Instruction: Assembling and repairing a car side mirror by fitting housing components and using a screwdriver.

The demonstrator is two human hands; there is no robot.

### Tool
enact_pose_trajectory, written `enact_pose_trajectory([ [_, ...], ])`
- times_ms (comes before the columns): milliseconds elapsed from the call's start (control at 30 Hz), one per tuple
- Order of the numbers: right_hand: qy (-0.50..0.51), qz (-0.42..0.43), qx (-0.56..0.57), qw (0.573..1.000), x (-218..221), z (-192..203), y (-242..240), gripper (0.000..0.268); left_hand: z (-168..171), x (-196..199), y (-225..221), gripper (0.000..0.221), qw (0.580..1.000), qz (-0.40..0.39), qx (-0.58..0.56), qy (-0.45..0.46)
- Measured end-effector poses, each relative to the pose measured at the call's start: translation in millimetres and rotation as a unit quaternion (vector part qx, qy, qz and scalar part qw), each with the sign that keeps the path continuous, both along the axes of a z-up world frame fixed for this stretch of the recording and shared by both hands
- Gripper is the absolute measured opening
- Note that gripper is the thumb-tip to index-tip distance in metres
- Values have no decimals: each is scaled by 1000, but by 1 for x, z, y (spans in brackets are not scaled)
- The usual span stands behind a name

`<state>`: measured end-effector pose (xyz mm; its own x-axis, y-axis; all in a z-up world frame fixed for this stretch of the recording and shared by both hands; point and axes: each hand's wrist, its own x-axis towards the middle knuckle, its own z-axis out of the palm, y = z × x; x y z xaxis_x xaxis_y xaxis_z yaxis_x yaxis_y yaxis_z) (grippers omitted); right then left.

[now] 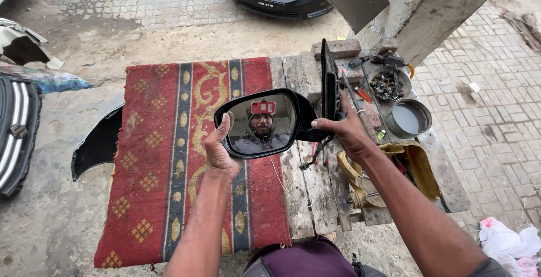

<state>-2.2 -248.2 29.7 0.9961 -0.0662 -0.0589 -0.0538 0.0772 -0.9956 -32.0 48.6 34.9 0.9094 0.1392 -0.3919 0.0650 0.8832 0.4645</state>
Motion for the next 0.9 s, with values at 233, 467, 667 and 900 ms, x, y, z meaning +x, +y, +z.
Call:
enact_pose_trajectory([
  [233, 0, 2, 14, 1000, -5, 7, 9, 95, -10, 1, -4, 24, 1000, 12, -19, -17],
  [467, 23, 0, 30, 999, -18, 11, 16, 108, -20, -6, -4, 25, 999, 12, 20, -36],
  [667, 15, 1, 26, 1000, -8, -8, 0, 108, -29, -4, -2, 24, 998, 21, 6, -57],
  [900, 9, 11, 28, 1000, -3, -2, -4, 110, -2, -14, -7, 26, 998, 17, 19, -61],
])
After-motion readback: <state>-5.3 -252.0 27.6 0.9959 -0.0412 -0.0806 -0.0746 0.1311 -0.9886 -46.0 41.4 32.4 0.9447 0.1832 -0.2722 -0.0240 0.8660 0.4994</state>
